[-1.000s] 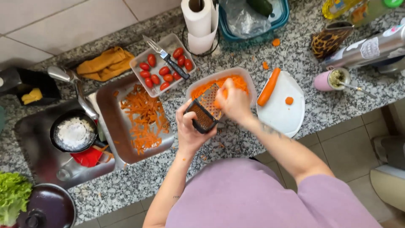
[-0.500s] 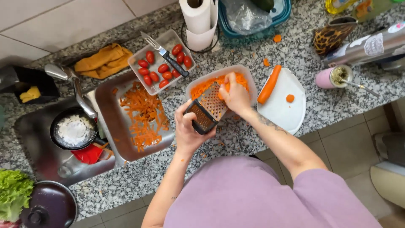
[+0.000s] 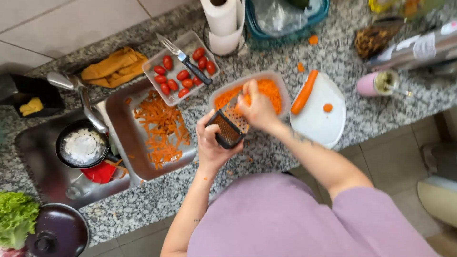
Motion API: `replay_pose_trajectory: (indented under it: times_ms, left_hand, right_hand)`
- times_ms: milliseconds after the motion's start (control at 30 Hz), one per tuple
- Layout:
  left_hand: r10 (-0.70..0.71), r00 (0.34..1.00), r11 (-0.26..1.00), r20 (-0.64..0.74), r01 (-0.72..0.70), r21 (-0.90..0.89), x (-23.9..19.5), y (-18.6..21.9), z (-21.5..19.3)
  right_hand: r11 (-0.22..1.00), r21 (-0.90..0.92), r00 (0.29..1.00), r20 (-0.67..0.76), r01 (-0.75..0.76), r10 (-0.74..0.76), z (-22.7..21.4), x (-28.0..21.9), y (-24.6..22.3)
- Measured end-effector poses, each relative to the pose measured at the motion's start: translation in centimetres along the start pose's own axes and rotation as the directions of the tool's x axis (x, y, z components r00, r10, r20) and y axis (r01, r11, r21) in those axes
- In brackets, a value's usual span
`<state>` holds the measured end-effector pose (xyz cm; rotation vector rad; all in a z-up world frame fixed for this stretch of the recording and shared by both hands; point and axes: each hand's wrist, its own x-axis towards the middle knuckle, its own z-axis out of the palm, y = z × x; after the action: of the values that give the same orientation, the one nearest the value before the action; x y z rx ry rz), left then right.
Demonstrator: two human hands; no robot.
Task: The person grates carrots using a box grater over a plastic container. They hold the grater with one hand and rub the carrot against it with the other, collecting the grated pieces in the container below.
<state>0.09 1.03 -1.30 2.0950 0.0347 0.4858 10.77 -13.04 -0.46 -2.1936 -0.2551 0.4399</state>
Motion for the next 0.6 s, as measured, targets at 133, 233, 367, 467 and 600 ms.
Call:
replay_pose_trajectory:
  times_ms: [133, 233, 367, 467, 600]
  left_hand:
    - [0.033, 0.999, 0.999, -0.044, -0.033, 0.007, 0.6, -0.4, 0.5]
    - [0.022, 0.999, 1.000, -0.050, -0.022, -0.004, 0.6, -0.5, 0.6]
    - [0.032, 0.999, 0.999, -0.039, -0.031, 0.019, 0.3, 0.5, 0.0]
    - [0.030, 0.997, 1.000, -0.073, -0.031, -0.006, 0.5, -0.5, 0.9]
    - [0.007, 0.999, 1.000, -0.047, -0.007, 0.010, -0.2, 0.1, -0.1]
  right_hand:
    - [0.994, -0.110, 1.000, 0.014, -0.023, 0.025, -0.7, 1.1, -0.9]
    - [0.998, -0.062, 0.998, 0.062, 0.010, -0.007, -0.8, 0.3, -2.5]
    - [0.983, -0.182, 0.999, 0.037, 0.011, -0.004, 0.3, 2.7, 4.3]
    - [0.991, -0.134, 0.998, 0.054, -0.006, 0.013, -0.7, 0.7, -2.9]
    - [0.999, -0.034, 0.994, 0.104, 0.038, -0.034, 0.6, 1.0, 0.8]
